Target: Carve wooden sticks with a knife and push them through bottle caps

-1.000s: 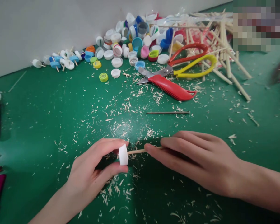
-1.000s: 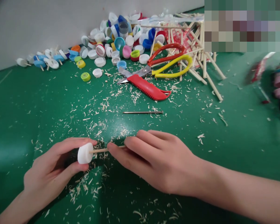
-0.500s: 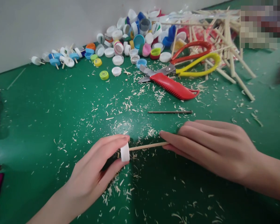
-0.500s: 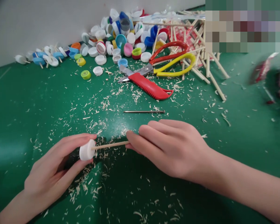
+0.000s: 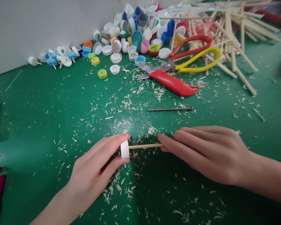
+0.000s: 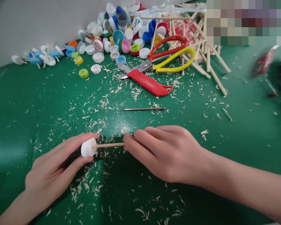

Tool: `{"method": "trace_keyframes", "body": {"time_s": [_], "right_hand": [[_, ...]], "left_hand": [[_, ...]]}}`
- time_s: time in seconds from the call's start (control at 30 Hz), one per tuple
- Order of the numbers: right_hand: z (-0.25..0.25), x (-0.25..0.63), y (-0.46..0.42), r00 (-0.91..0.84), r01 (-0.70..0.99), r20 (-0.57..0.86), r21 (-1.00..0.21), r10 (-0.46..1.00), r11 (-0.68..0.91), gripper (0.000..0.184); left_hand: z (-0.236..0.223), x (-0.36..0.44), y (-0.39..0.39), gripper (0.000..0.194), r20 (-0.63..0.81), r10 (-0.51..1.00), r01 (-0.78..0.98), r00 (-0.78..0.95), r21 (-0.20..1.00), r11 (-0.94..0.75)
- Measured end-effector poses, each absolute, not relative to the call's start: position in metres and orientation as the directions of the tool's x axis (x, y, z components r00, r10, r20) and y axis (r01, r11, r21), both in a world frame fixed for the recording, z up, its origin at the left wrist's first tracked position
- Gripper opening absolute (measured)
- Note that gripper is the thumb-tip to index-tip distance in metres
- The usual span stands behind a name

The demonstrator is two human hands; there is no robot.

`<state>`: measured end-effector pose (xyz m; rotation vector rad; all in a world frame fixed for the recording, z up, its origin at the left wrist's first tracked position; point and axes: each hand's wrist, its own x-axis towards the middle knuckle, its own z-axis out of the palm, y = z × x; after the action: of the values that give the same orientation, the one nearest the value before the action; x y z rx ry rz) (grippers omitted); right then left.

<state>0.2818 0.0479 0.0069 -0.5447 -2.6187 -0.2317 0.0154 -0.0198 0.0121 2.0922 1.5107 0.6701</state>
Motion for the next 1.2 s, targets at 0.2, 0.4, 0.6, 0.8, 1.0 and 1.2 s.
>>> {"method": "trace_keyframes", "body": {"time_s": [0.2,0.4,0.6,0.8,1.0,1.2], "right_hand": [[0.002,0.282,0.041,-0.8,0.43,0.506,0.109,0.322,0.896,0.023],[0.008,0.28,0.044,-0.823,0.403,0.484,0.127,0.298,0.906,0.025],[0.013,0.285,0.047,-0.83,0.41,0.462,0.125,0.312,0.904,0.028],[0.016,0.29,0.046,-0.83,0.413,0.45,0.102,0.328,0.905,0.021],[0.015,0.29,0.044,-0.827,0.405,0.446,0.048,0.343,0.913,0.019],[0.016,0.289,0.044,-0.844,0.392,0.408,0.028,0.348,0.92,0.017]], "left_hand": [[0.014,0.018,-0.021,0.043,0.122,0.961,0.687,0.248,0.677,-0.263],[0.014,0.014,-0.022,0.05,0.107,0.969,0.672,0.224,0.703,-0.233],[0.01,0.013,-0.021,0.05,0.106,0.975,0.708,0.194,0.673,-0.214],[0.007,0.015,-0.019,0.043,0.119,0.942,0.772,0.313,0.547,-0.325],[0.005,0.015,-0.02,0.04,0.156,0.882,0.743,0.445,0.486,-0.461],[0.004,0.017,-0.019,0.044,0.258,0.822,0.713,0.509,0.41,-0.57]]}}
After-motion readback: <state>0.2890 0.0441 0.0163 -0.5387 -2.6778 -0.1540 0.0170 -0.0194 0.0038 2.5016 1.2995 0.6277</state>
